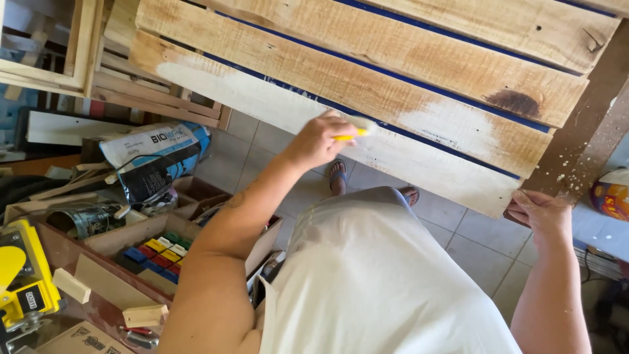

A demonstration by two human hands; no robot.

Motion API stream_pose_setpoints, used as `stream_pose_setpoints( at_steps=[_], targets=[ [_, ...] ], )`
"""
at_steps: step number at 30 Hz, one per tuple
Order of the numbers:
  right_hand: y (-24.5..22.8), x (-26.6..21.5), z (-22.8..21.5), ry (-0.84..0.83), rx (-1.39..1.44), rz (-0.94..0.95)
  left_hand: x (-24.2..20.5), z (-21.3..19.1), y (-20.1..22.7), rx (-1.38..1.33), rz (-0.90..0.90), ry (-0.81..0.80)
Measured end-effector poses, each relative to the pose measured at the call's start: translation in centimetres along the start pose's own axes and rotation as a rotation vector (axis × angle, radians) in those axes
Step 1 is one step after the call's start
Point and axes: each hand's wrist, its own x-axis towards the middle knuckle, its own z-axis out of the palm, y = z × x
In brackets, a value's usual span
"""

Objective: The person is applying white paint or primer to wooden boards using a paintbrush in a workshop environment.

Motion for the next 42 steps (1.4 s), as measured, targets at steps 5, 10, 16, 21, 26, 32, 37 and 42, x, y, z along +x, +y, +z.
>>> stream_pose_setpoints(
  at_steps=[5,10,16,21,26,32,37,42],
  targets=[
    [1.2,1.0,-0.5,-0.014,0.025,-0.03,0.2,-3.6,-2.6,-0.142,-0.167,-0.019],
    [2.0,1.4,-0.6,-0.031,0.04,-0.047,-0.2,-9.2,-3.3,0.266,-0.158,0.014],
    [1.0,1.2,-0.5,-0.037,0.022,-0.015,4.0,2.1,1.0,-0.023,-0.021,-0.047],
    [1.6,1.5,-0.5,-0.043,0.055,-0.001,5.3,2.9,-0.2,-0.264,-0.063,0.056],
    [1.3,1.0,-0.4,-0.018,0.039,0.003,2.0,-5.0,-2.3,0.06,-0.253,0.028],
    [1.4,1.2,-0.4,-0.029,0.044,0.011,2.2,0.3,3.6,0.137,-0.166,0.112],
    [1.9,1.8,-0.6,-0.054,0.058,0.001,-1.6,-2.1,2.0,-0.055,-0.446,0.309],
    [1.3,1.2,-0.4,-0.031,0.051,0.014,-8.2,-5.5,-1.6,0.556,-0.535,0.504]
  ],
)
